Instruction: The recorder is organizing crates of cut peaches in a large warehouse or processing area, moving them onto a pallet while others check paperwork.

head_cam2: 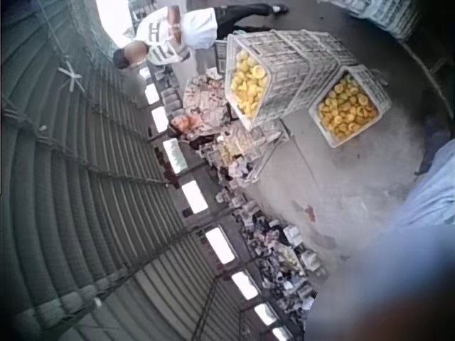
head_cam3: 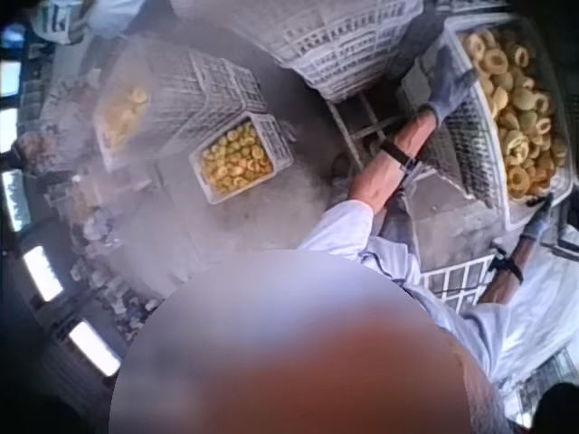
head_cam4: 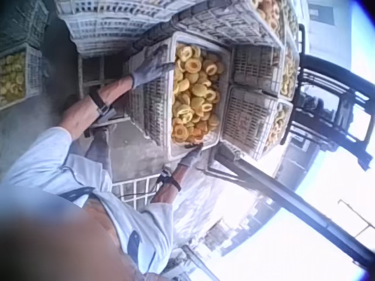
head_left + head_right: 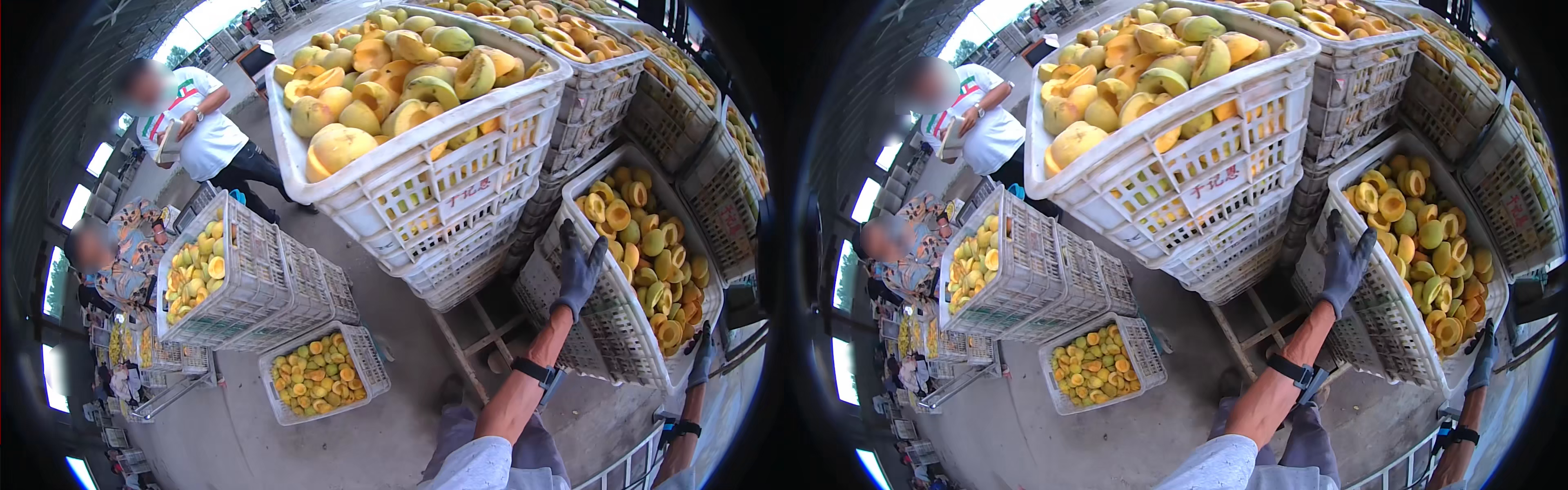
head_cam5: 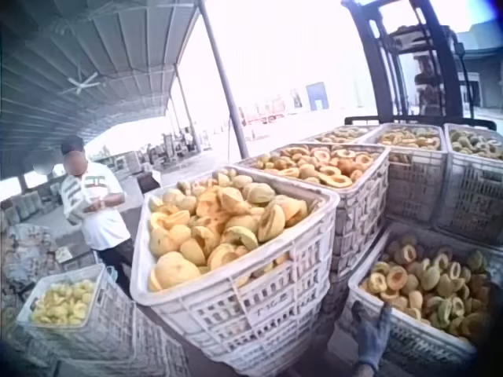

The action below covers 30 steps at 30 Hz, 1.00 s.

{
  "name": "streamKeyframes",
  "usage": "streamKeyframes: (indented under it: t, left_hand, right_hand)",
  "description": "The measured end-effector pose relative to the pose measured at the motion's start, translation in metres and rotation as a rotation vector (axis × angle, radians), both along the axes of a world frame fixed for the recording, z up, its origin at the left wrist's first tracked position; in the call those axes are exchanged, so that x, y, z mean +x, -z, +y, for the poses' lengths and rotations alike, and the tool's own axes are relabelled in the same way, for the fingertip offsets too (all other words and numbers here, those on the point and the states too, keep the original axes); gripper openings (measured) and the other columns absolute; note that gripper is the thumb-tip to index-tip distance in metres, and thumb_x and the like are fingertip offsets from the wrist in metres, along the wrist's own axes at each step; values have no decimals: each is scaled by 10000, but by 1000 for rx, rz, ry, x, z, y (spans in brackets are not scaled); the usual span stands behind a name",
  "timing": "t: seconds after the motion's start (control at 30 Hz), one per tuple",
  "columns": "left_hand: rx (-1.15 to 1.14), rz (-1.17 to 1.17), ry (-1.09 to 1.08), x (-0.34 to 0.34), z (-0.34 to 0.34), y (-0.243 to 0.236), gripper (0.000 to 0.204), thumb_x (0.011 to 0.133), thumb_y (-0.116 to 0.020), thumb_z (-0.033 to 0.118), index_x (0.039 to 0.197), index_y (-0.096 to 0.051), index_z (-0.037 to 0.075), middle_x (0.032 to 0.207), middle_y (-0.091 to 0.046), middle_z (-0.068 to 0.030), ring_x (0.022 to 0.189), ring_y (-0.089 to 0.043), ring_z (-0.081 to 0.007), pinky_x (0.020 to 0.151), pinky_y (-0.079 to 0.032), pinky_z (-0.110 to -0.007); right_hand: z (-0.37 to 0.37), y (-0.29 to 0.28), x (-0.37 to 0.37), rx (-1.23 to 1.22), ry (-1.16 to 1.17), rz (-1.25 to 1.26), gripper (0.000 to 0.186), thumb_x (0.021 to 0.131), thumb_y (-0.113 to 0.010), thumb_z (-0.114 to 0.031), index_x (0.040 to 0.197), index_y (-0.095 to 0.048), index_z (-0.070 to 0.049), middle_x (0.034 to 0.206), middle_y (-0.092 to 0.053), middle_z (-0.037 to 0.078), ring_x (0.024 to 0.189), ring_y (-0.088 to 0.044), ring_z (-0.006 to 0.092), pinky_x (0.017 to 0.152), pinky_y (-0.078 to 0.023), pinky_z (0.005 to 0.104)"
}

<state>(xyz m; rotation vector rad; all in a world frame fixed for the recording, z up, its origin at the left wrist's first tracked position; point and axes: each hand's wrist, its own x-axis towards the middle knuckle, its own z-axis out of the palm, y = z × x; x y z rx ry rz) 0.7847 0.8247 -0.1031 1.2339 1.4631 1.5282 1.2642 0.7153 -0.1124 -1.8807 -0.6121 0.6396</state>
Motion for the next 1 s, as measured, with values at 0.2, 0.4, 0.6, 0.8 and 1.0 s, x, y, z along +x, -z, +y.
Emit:
streamKeyframes:
  t: [0.2, 0.4, 0.6, 0.8, 1.0]
  left_hand:
    - [-243, 90, -5, -204, -218, 149, 294, 934, -605, 271, 1041, -663, 3, 1034, -668, -247, 975, -636, -428, 805, -522, -456]
    - [-946, 4, -931, -439, -703, 228, 330, 873, -684, 315, 810, -685, -9, 685, -660, -85, 597, -542, -164, 573, -433, -374]
    - [-1098, -173, -1592, -476, -993, 162, 318, 839, -693, 205, 676, -437, 110, 585, -404, 27, 481, -321, -118, 436, -252, -321]
    - [-1014, -100, -1272, -582, -955, 265, 279, 849, -696, 179, 728, -456, 105, 618, -422, 45, 546, -369, -96, 483, -304, -321]
    - [-720, 222, -1059, -783, -761, 366, 652, 899, -650, 43, 1458, -327, -54, 1317, -508, -133, 1079, -548, -183, 932, -462, -312]
  right_hand:
    - [-42, 0, 33, 54, -228, -177, 442, 983, -541, -438, 1126, -656, -36, 942, -651, 56, 812, -633, 139, 669, -533, 307]
    - [-112, 41, -5, 138, 21, 383, 641, 935, -512, -590, 1378, -529, -128, 1257, -620, 80, 1062, -624, 243, 730, -519, 384]
    - [-223, 184, -209, -198, -113, 541, 254, 978, -518, -384, 836, -568, -179, 615, -485, -13, 421, -419, 147, 364, -294, 294]
    - [-269, 200, -534, -668, -726, 487, 237, 903, -635, -213, 1008, -615, -1, 716, -634, 119, 560, -646, 244, 483, -553, 388]
    - [-249, 312, -841, -361, -1357, -63, 381, 921, -633, -276, 1146, -620, 31, 940, -701, 162, 794, -692, 222, 692, -548, 326]
